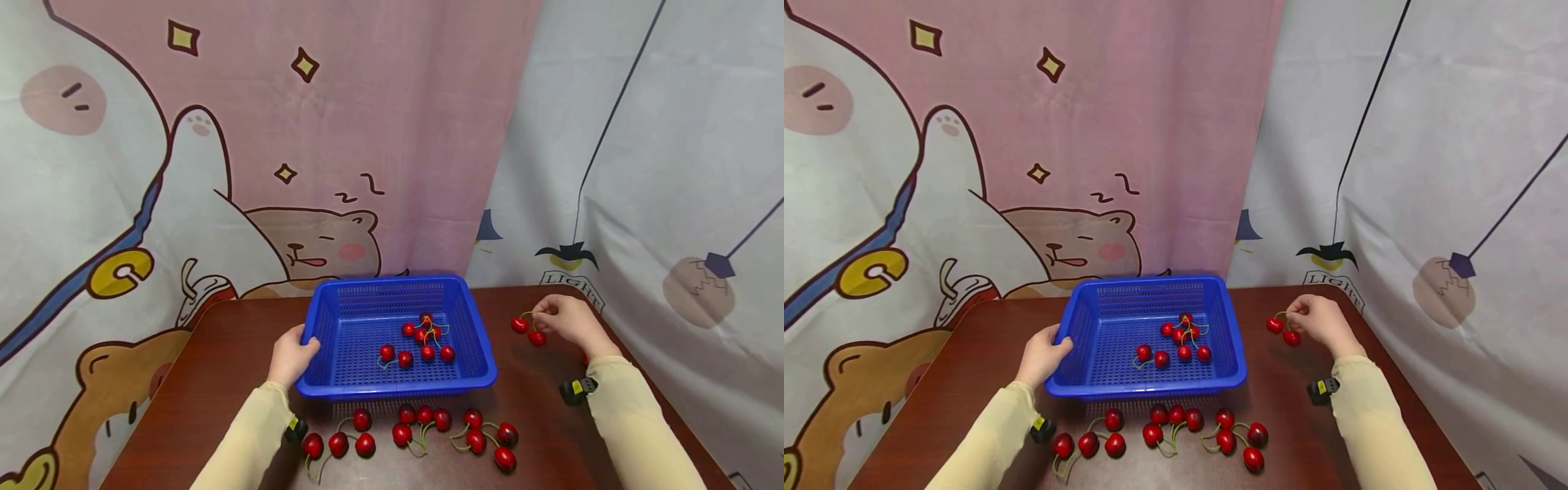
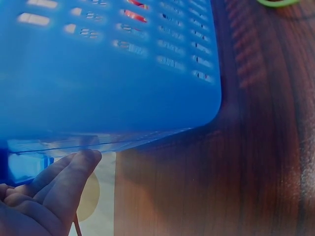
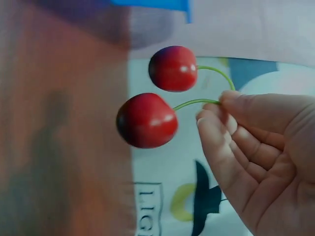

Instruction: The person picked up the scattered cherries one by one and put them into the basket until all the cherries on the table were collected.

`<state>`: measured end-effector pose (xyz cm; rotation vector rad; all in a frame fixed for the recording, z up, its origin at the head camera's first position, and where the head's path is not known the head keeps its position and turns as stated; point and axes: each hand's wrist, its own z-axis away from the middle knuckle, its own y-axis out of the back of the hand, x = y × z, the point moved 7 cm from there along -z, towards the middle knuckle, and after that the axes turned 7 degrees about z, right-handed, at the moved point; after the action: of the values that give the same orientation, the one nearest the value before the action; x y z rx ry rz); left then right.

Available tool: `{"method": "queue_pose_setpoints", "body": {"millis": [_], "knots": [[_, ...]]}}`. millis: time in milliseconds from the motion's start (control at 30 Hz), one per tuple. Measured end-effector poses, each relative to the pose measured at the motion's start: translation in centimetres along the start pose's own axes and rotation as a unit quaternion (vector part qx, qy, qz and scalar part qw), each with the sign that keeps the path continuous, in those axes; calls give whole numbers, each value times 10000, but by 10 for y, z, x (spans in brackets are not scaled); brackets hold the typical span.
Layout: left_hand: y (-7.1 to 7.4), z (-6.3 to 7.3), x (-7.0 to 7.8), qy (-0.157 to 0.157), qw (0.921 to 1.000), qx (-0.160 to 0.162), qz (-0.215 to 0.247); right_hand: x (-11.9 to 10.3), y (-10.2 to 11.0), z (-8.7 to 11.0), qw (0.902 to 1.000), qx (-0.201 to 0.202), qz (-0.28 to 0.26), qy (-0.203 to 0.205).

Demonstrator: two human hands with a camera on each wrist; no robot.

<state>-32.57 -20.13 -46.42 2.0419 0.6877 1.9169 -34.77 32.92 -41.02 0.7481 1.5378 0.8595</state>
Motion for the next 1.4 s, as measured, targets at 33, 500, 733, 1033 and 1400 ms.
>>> {"method": "queue_pose_setpoints", "body": {"millis": [33,500,733,1033,1400], "knots": [[0,0,-1,15,10000,4,2,-4,4,-1,9999,139,20,25],[1,2,2,19,10000,6,-6,-62,16,-20,9931,925,-686,204],[0,2,2,66,10000,-4,10,-95,-2,-37,9866,913,-1274,462],[1,3,4,25,10000,35,32,-134,-40,-53,9817,608,-1667,698],[1,1,3,-167,9997,152,-54,-167,-73,-71,9868,-60,-1322,935]]}}
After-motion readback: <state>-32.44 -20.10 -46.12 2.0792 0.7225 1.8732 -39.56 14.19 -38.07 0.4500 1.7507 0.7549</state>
